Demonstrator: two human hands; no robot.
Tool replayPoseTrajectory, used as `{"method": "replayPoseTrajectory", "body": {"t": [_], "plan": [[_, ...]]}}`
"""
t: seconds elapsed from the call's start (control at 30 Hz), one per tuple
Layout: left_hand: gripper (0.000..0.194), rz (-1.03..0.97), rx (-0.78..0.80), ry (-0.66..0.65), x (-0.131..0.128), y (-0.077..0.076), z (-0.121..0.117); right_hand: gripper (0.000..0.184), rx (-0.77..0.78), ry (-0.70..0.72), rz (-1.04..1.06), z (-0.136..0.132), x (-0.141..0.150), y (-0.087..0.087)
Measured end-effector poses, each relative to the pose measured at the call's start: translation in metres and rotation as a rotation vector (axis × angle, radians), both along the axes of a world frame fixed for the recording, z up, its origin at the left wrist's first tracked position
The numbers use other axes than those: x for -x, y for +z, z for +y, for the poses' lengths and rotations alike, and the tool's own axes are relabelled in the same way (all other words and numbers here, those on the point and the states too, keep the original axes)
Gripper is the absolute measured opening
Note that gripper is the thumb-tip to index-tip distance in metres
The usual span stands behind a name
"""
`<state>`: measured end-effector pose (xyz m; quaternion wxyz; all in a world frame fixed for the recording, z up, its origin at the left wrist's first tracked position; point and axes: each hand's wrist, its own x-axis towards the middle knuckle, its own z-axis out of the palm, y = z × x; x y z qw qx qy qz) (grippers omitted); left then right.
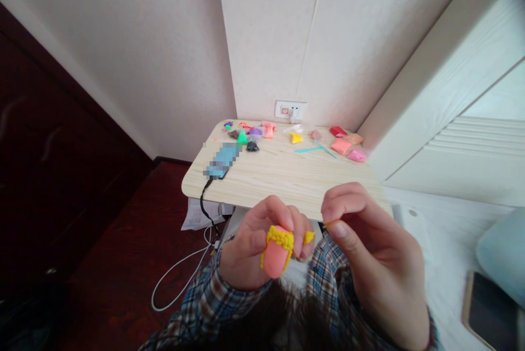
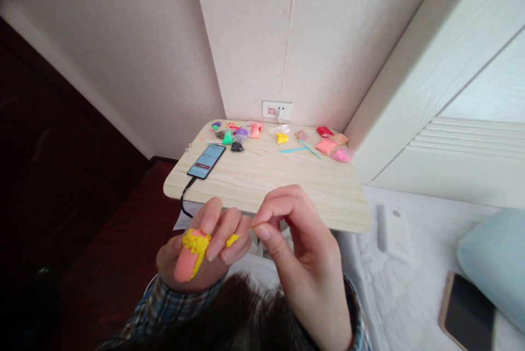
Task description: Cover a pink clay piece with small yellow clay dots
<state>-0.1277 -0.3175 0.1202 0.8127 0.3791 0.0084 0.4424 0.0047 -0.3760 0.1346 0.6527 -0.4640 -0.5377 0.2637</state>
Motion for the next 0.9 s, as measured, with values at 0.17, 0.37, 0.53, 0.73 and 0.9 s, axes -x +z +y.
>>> {"method": "replayPoseTrajectory", "body": {"t": [0.17, 0.37, 0.53, 0.73, 0.9], "plan": [[0.037, -0.025, 0.013, 0.012, 0.003, 0.000, -0.001, 0.022, 0.117, 0.163, 0.412, 0.010, -0.002, -0.008], [0.030, -0.042, 0.044, -0.015, 0.006, 0.002, -0.002, 0.030, 0.195, 0.274, 0.546, 0.017, 0.000, -0.009], [0.030, -0.037, 0.047, -0.003, 0.005, 0.002, -0.002, 0.032, 0.173, 0.285, 0.587, 0.019, -0.001, -0.012], [0.028, -0.043, 0.050, -0.004, 0.005, 0.002, -0.002, 0.028, 0.163, 0.262, 0.577, 0.022, -0.004, -0.017], [0.021, -0.047, 0.060, -0.020, 0.006, 0.002, -0.002, 0.031, 0.175, 0.250, 0.597, 0.020, -0.004, -0.017]]}}
